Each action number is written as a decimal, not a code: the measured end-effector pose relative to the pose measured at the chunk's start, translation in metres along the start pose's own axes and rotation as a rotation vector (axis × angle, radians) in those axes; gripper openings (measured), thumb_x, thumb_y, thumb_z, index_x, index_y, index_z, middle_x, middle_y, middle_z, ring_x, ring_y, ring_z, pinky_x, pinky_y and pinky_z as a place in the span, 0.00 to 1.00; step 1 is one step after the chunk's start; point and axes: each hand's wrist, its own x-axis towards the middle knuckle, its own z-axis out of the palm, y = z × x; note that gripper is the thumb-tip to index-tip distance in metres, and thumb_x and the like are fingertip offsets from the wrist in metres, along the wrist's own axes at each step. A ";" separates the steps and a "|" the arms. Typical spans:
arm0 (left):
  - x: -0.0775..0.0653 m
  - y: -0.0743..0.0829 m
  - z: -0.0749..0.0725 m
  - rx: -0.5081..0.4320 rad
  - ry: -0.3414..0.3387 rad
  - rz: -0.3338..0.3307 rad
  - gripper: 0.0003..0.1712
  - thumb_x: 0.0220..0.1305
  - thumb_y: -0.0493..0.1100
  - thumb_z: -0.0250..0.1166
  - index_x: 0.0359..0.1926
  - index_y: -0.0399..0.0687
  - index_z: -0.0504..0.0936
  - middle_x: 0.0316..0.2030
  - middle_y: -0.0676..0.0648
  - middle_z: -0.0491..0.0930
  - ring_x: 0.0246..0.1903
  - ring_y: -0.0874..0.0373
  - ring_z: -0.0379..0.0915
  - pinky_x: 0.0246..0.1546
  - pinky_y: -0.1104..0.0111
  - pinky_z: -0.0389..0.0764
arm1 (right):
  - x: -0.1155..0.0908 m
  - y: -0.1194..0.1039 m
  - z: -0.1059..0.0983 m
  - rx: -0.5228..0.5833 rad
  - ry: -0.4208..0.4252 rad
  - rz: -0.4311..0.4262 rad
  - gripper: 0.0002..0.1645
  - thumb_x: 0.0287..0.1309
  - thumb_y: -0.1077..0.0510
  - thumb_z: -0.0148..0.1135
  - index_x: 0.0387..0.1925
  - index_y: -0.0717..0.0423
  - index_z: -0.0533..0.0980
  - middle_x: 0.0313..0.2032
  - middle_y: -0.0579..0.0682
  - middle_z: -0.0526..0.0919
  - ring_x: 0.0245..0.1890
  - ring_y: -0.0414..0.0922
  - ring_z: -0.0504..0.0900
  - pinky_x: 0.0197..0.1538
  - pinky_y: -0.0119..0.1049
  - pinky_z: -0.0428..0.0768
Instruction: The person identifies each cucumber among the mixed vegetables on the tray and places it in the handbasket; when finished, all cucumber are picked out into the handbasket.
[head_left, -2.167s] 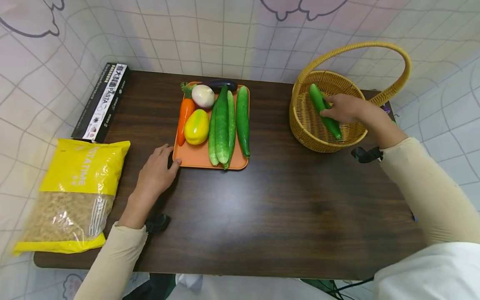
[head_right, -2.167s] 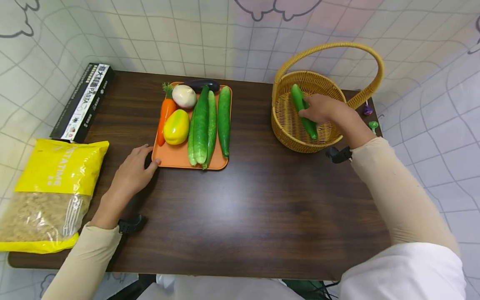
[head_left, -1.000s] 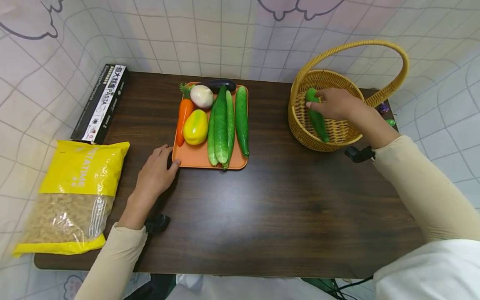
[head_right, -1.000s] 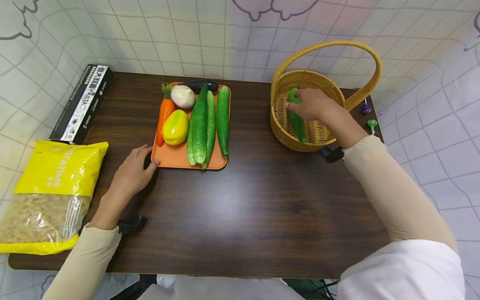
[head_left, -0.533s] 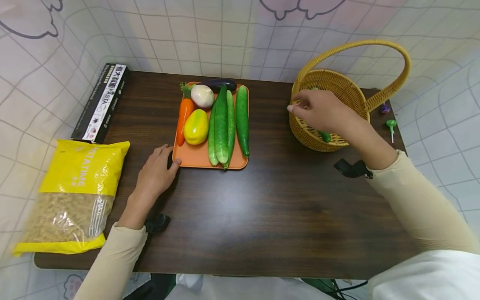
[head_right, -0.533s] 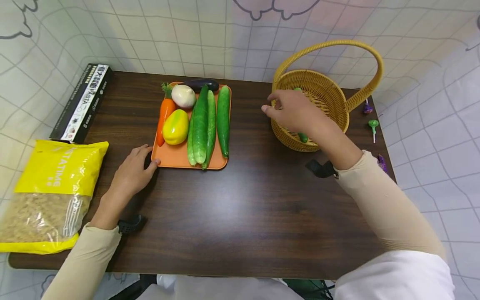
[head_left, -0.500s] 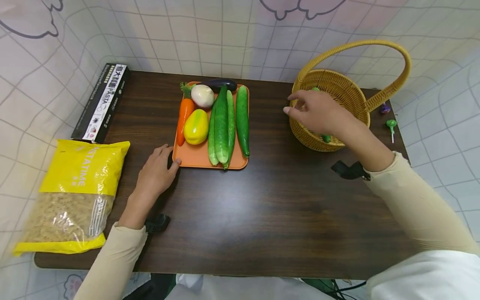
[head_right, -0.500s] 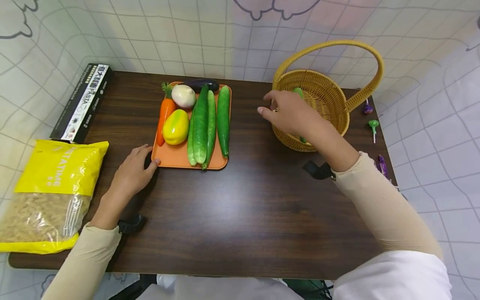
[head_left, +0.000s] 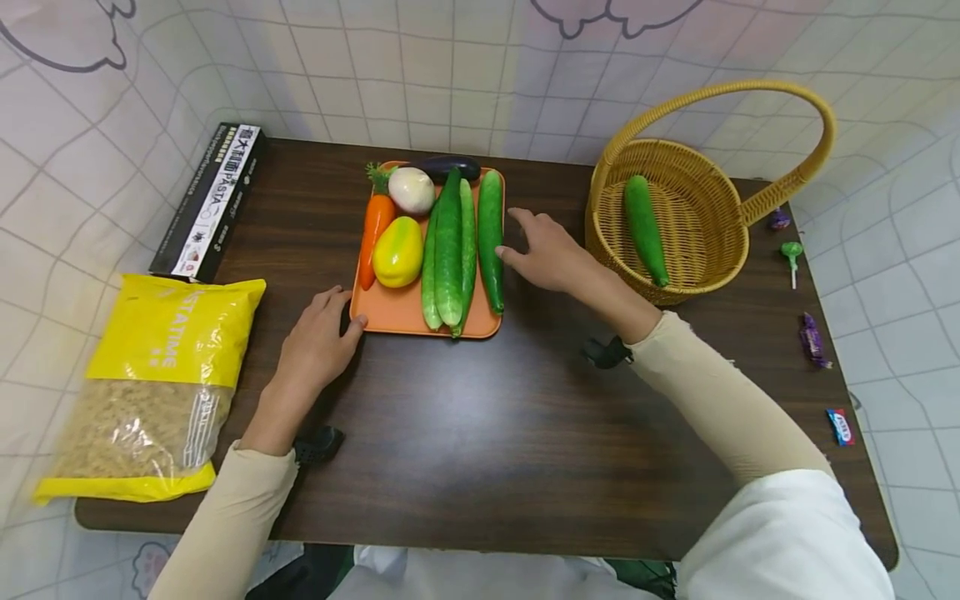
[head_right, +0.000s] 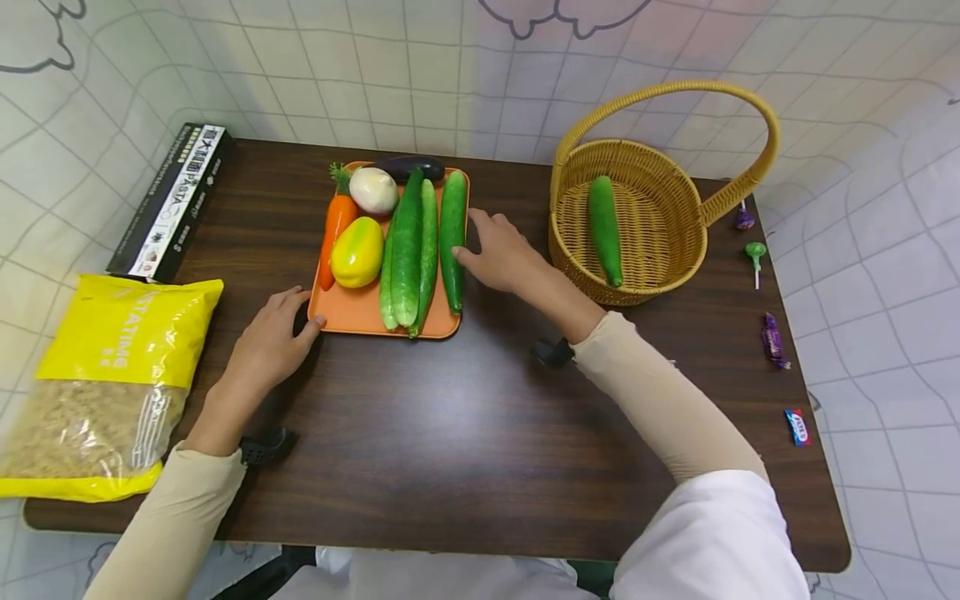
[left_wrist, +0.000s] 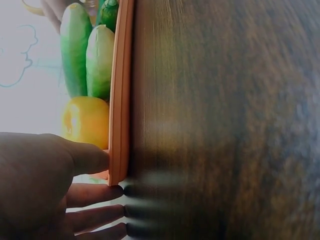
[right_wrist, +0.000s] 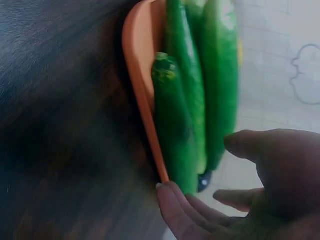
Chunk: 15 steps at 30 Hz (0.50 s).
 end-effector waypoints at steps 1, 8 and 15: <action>0.000 0.000 0.000 0.000 0.002 -0.001 0.35 0.76 0.52 0.55 0.74 0.37 0.61 0.74 0.34 0.53 0.71 0.34 0.51 0.64 0.35 0.58 | 0.004 -0.001 0.004 0.001 0.008 0.007 0.46 0.72 0.40 0.52 0.79 0.53 0.45 0.70 0.64 0.59 0.67 0.57 0.65 0.63 0.54 0.70; 0.000 0.000 0.000 0.000 0.007 0.002 0.35 0.76 0.52 0.55 0.74 0.37 0.60 0.74 0.34 0.53 0.70 0.34 0.51 0.64 0.35 0.58 | 0.023 -0.012 0.022 0.020 0.042 0.057 0.50 0.70 0.41 0.55 0.80 0.50 0.41 0.70 0.64 0.52 0.46 0.53 0.75 0.45 0.48 0.77; 0.000 0.000 0.001 0.001 0.010 0.006 0.35 0.76 0.52 0.55 0.74 0.37 0.61 0.74 0.34 0.54 0.70 0.34 0.52 0.63 0.34 0.58 | 0.034 -0.021 0.029 -0.011 0.021 0.112 0.51 0.70 0.43 0.57 0.80 0.47 0.38 0.71 0.63 0.48 0.41 0.52 0.74 0.42 0.45 0.76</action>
